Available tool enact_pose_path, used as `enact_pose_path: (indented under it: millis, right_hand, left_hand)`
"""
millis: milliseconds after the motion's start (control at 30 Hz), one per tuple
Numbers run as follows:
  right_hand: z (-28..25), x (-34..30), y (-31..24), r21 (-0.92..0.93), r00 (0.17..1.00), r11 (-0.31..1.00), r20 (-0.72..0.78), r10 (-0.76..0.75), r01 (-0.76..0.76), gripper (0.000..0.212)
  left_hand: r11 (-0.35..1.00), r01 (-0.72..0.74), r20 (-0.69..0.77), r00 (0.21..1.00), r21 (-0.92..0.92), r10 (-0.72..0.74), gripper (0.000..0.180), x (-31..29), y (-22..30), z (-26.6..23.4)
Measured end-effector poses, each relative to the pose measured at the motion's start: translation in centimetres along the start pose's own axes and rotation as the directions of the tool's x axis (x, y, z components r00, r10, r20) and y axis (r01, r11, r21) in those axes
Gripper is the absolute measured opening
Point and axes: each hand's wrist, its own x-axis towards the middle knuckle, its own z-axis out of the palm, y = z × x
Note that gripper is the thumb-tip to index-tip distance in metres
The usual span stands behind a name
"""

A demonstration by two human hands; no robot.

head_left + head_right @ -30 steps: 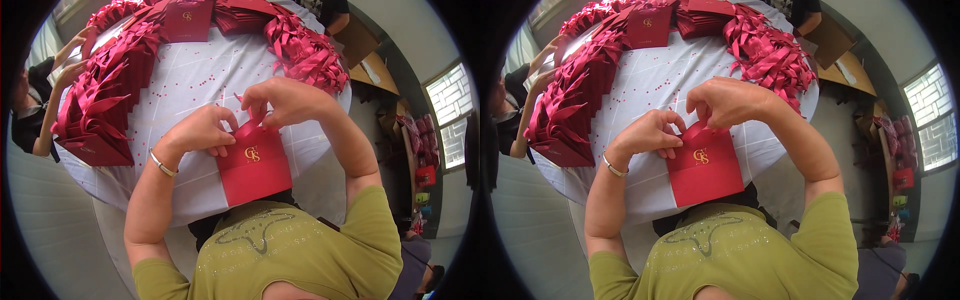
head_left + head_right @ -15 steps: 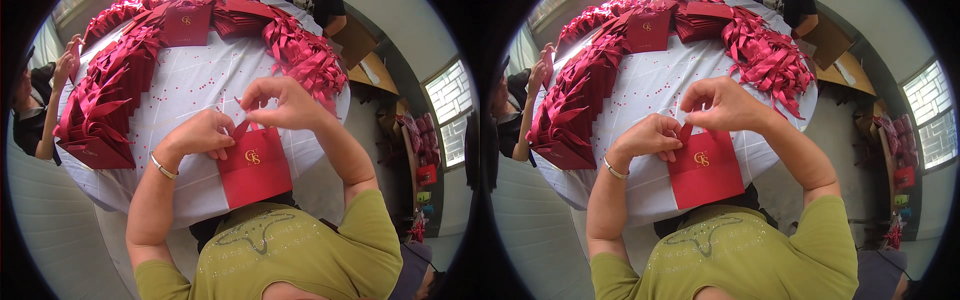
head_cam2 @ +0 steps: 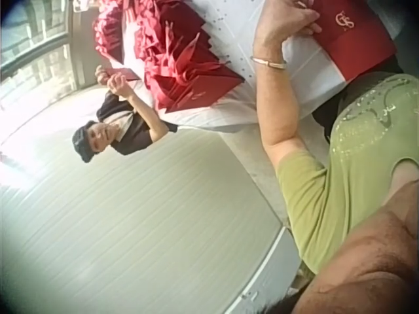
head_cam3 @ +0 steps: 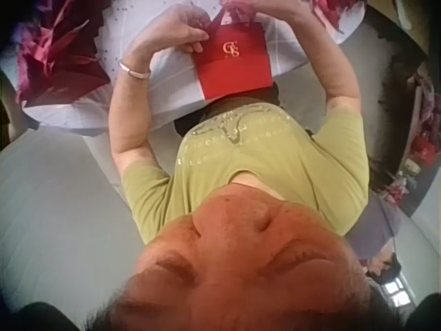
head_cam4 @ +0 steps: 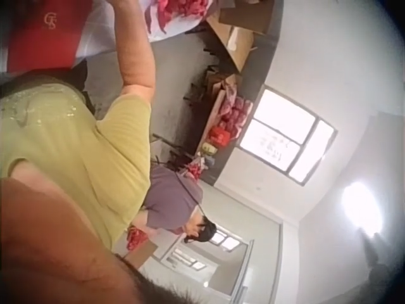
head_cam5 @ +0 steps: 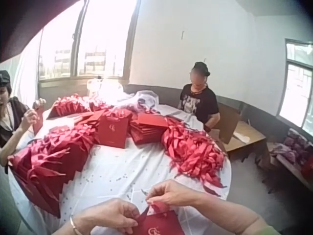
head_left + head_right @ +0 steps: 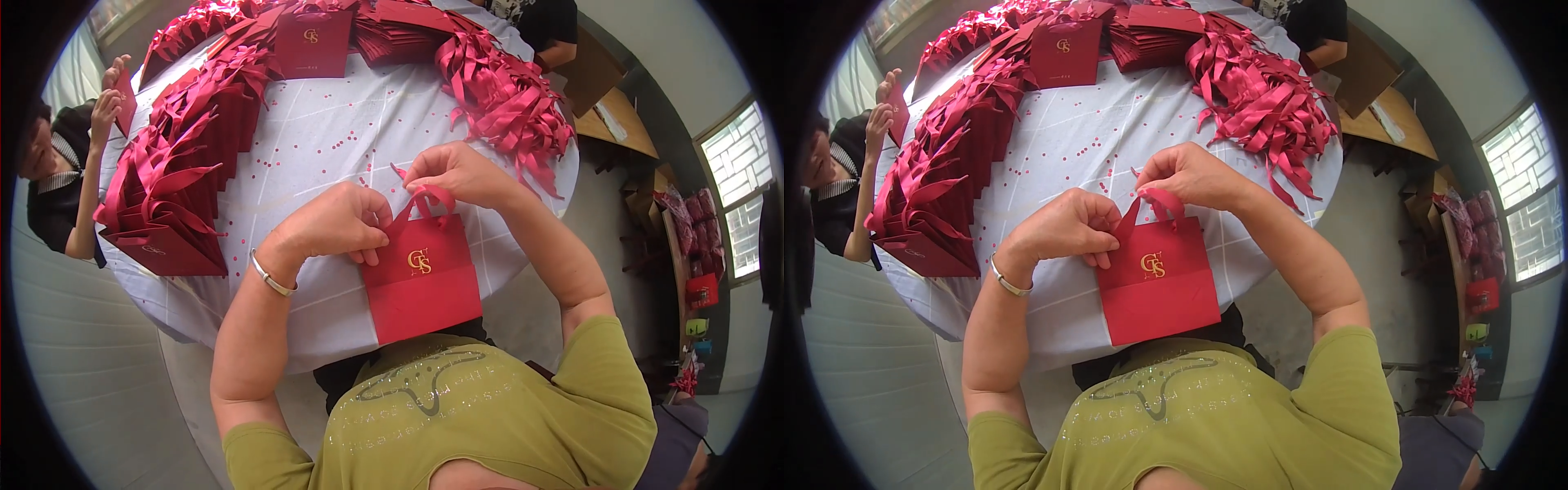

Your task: The person attaches ribbon handles to small gift bags by inserting ribbon strips into the slots of each bag by hand.

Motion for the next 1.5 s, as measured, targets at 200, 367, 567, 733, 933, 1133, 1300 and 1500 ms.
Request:
enact_pose_path:
  millis: [200, 367, 567, 733, 933, 1133, 1300, 1500]
  right_hand:
    - [1.3, 1.4, -2.5, -0.187, 0.958, 0.982, 0.272, 0.088, -0.036, 0.017]
    - [1.2, 1.6, -4.5, -0.251, 0.965, 0.964, 0.261, -0.022, 0.090, 0.016]
    - [1.5, 2.1, -4.3, -0.347, 0.926, 0.938, 0.358, 0.119, 0.013, 0.014]
    - [1.7, 3.1, -4.1, -0.246, 0.843, 0.964, 0.493, 0.217, -0.104, 0.023]
    - [1.7, 4.0, -1.2, -0.072, 0.832, 0.940, 0.445, 0.331, -0.335, 0.027]
    - [2.7, 3.8, -0.4, -0.167, 0.884, 0.943, 0.333, 0.329, -0.288, 0.031]
    - [2.0, 3.1, -0.6, -0.142, 0.934, 0.970, 0.274, 0.230, -0.198, 0.026]
    - [0.7, 1.7, -2.5, -0.018, 0.942, 0.994, 0.317, 0.111, -0.111, 0.026]
  left_hand:
    - [0.994, -0.085, -0.073, 0.994, -0.067, 0.081, 0.006, -1.3, 1.4, 0.9]
    - [0.994, -0.103, -0.214, 0.971, 0.040, 0.109, 0.006, -1.6, 1.8, 1.5]
    - [0.984, -0.154, -0.239, 0.956, 0.091, 0.171, 0.004, -1.8, 2.0, 2.1]
    - [0.977, -0.156, -0.228, 0.956, 0.143, 0.186, 0.004, -1.9, 2.2, 2.7]
    - [0.976, -0.140, -0.241, 0.954, 0.165, 0.178, 0.004, -1.4, 1.7, 2.7]
    - [0.972, -0.188, -0.239, 0.946, 0.143, 0.218, 0.005, -1.2, 1.6, 3.0]
    - [0.974, -0.195, -0.251, 0.943, 0.111, 0.218, 0.006, -1.2, 1.7, 2.9]
    - [0.976, -0.173, -0.281, 0.937, 0.134, 0.205, 0.008, -1.2, 1.6, 2.8]
